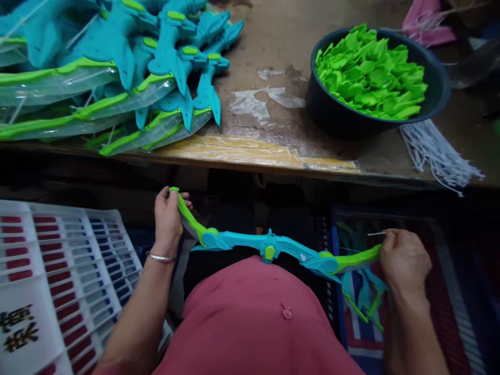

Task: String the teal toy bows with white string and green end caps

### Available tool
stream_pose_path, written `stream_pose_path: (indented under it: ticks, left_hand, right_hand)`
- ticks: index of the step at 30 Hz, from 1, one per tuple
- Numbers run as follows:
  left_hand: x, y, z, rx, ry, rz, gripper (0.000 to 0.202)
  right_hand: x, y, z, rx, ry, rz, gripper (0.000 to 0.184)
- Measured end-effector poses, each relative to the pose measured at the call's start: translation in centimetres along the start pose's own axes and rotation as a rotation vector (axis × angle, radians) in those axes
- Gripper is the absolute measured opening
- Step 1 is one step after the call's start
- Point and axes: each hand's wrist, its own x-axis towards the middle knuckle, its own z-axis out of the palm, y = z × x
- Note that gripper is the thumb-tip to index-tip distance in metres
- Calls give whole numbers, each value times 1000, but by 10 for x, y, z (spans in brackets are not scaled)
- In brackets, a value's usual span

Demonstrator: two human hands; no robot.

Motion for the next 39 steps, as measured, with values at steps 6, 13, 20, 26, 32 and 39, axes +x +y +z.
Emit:
stream_pose_path:
  ticks: [6, 13, 20, 26, 32, 39]
  left_hand:
    - [-22, 34, 17, -248, -125, 22, 39]
    - [-74, 77, 38, -515, -354, 170, 19]
    - [-93, 84, 38, -511, -579, 371, 19]
    - [-100, 91, 23, -500, -745, 513, 39]
    - [-110, 102, 14, -483, -867, 557, 43]
    - [-108, 115, 13, -600, -929, 544, 45]
  right_hand:
    - [3, -28, -19, -6, 13, -130, 21]
    - [3, -171, -60, 546, -168, -539, 19]
    - [-24, -240, -6, 816, -723, -466, 23]
    - [-22, -242, 37, 849, -932, -324, 26]
    - [-7, -228, 32, 960, -1247, -232, 47]
    - [-7, -219, 35, 1386, -1602, 325, 51]
